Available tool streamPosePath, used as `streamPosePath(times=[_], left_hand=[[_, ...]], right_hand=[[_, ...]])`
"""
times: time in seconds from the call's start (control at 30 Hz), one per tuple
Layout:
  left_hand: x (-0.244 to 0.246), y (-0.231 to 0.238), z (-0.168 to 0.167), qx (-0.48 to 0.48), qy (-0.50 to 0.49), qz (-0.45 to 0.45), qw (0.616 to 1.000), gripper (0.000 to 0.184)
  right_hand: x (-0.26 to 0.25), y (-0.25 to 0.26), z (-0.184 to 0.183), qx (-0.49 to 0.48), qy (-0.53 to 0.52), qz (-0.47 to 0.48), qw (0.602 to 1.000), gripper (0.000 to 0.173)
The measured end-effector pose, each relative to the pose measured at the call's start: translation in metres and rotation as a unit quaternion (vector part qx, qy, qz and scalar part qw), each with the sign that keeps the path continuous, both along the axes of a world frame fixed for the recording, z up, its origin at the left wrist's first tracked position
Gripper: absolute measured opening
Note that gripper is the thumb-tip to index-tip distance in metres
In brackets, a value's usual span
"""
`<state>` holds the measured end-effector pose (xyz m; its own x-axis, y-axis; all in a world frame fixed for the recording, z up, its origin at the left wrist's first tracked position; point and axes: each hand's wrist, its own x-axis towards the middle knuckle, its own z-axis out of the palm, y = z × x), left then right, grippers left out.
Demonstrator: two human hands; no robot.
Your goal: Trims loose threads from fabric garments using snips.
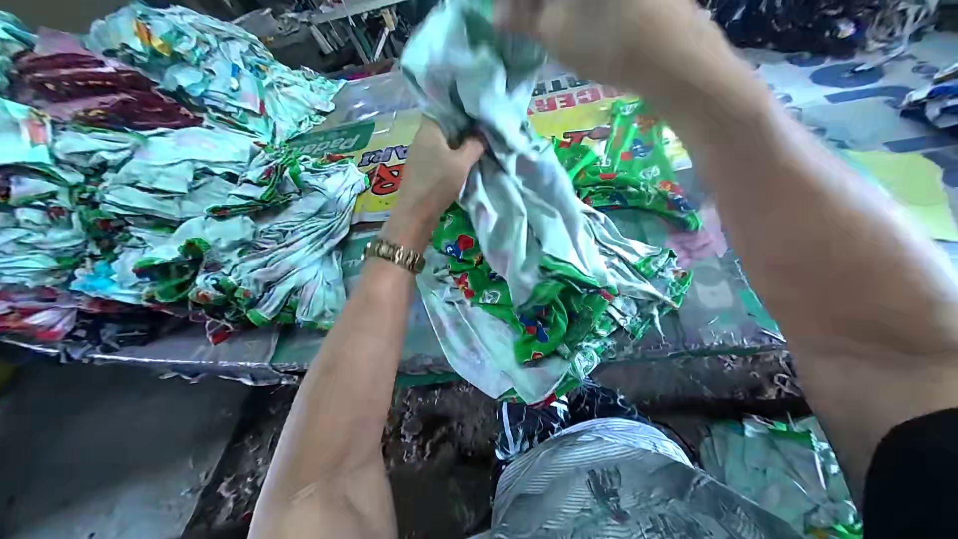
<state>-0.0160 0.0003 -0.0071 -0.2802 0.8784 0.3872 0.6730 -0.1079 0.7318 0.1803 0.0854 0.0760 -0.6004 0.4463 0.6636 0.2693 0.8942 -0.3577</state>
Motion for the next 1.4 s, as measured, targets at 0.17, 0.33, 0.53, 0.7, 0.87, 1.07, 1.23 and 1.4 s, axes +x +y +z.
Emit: streamPosePath(times=[0.17,0.33,0.53,0.7,0.87,1.07,1.23,1.4], left_hand=[[0.007,-0.080,-0.054,0.008,0.144,-0.038,0.989,0.053],[0.043,-0.142,-0.136,-0.033,0.140,-0.062,0.988,0.043],[0.054,-0.164,-0.154,0.000,0.101,0.007,0.995,0.028],[0.084,-0.144,-0.126,0.244,-0.003,0.023,0.970,0.017],[0.097,-0.136,-0.130,0.243,-0.059,-0.021,0.968,0.007],[0.107,-0.135,-0.132,0.121,-0.112,-0.037,0.986,0.043],[0.110,-0.138,-0.135,0.152,-0.048,-0.004,0.987,0.020],[0.108,-0.146,-0.138,0.182,-0.058,-0.002,0.982,0.012]], right_hand=[[0.057,-0.056,-0.114,-0.006,-0.121,0.028,0.992,0.018],[0.110,-0.103,-0.220,-0.075,-0.156,-0.068,0.983,0.026],[0.118,-0.119,-0.222,-0.109,-0.076,-0.098,0.986,0.018],[0.062,-0.109,-0.196,-0.085,-0.001,-0.038,0.996,0.024],[0.044,-0.099,-0.210,-0.159,-0.032,-0.028,0.986,0.009],[0.050,-0.123,-0.205,-0.536,0.229,0.181,0.792,0.016],[0.044,-0.132,-0.214,-0.570,0.268,0.204,0.749,0.019],[0.040,-0.136,-0.222,-0.531,0.285,0.229,0.765,0.017]])
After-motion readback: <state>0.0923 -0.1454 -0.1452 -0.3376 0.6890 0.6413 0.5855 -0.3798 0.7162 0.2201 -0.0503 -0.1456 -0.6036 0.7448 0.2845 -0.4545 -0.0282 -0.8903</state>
